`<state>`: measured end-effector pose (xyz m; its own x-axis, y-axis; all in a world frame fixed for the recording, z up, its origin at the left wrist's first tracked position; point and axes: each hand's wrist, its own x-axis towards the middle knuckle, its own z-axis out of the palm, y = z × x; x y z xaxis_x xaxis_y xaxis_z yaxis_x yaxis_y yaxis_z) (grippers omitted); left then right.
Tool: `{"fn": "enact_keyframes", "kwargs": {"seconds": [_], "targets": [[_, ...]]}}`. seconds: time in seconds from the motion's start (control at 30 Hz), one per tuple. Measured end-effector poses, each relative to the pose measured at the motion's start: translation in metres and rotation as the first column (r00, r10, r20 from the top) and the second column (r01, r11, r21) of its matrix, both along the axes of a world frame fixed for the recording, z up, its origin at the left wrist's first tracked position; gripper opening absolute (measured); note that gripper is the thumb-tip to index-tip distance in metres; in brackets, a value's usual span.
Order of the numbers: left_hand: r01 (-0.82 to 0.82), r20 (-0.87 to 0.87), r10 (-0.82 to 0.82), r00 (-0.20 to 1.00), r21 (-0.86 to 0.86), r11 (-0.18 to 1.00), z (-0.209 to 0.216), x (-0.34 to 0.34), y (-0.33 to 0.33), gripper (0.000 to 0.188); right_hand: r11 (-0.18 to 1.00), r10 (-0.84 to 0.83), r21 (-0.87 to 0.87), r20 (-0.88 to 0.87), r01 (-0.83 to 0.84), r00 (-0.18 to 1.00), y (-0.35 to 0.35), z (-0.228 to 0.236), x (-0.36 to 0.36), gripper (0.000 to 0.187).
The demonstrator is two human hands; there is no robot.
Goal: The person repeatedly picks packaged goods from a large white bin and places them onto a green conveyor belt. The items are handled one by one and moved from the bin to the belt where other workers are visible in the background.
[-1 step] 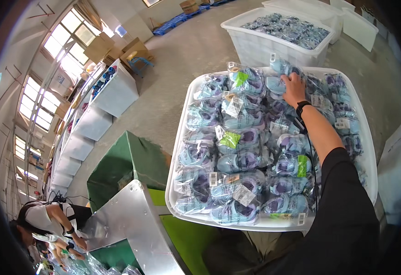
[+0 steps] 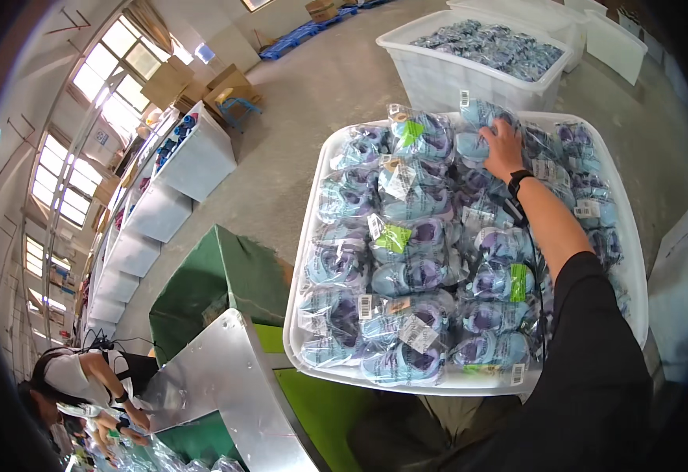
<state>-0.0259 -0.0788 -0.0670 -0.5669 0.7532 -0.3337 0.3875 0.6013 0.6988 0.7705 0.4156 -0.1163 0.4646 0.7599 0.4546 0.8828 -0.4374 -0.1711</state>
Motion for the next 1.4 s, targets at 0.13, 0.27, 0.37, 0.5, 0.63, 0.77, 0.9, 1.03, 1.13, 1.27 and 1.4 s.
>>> {"fn": "enact_keyframes", "kwargs": {"seconds": [0.13,0.27,0.37,0.5,0.63,0.77,0.9,1.03,1.13,1.27,1.4], "targets": [[0.017,-0.065,-0.021,0.998,-0.051,0.999,0.008,0.002,0.009,0.042,0.968,0.167,-0.178,-0.08,-0.179,0.983,-0.002,0.011,0.006,0.033],[0.053,-0.078,-0.057,0.995,-0.05,0.997,0.017,0.01,0.024,0.041,0.954,0.16,-0.233,-0.136,-0.188,0.978,0.005,0.012,0.004,0.027],[0.095,-0.075,-0.098,0.992,-0.04,0.995,0.024,0.018,0.038,0.041,0.964,0.112,-0.228,-0.108,-0.134,0.988,0.012,0.0,-0.004,0.033],[0.128,-0.062,-0.128,0.99,-0.011,0.992,0.033,0.025,0.047,0.041,0.954,0.103,-0.275,-0.065,-0.117,0.993,0.011,-0.003,-0.007,0.051],[0.133,-0.043,-0.132,0.99,0.028,0.991,0.041,0.028,0.04,0.04,0.941,0.187,-0.258,-0.146,-0.22,0.971,0.006,0.01,0.008,0.07],[0.146,-0.021,-0.145,0.989,0.062,0.987,0.047,0.031,0.024,0.04,0.925,0.378,-0.014,-0.046,-0.379,0.925,-0.008,0.01,0.034,0.081],[0.154,-0.067,-0.15,0.986,0.047,0.987,0.057,0.035,0.012,0.036,0.842,0.538,0.003,0.063,-0.539,0.841,-0.016,0.07,0.078,0.09],[0.205,-0.114,-0.2,0.973,0.039,0.978,0.06,0.038,0.01,0.031,0.899,0.412,-0.201,0.097,-0.388,0.906,-0.052,0.199,0.101,0.074],[0.214,-0.02,-0.213,0.977,0.067,0.974,0.055,0.037,0.01,0.032,0.842,0.53,-0.203,0.142,-0.5,0.836,-0.114,0.244,0.083,0.066],[0.174,0.062,-0.177,0.982,0.04,0.984,0.048,0.033,0.008,0.032,0.884,0.403,-0.264,0.01,-0.386,0.915,-0.207,0.302,0.054,0.054],[0.216,0.245,-0.223,0.943,0.057,0.975,0.034,0.035,0.01,0.029,0.827,0.275,-0.389,-0.349,-0.406,0.896,-0.281,0.354,-0.033,0.05]]}}
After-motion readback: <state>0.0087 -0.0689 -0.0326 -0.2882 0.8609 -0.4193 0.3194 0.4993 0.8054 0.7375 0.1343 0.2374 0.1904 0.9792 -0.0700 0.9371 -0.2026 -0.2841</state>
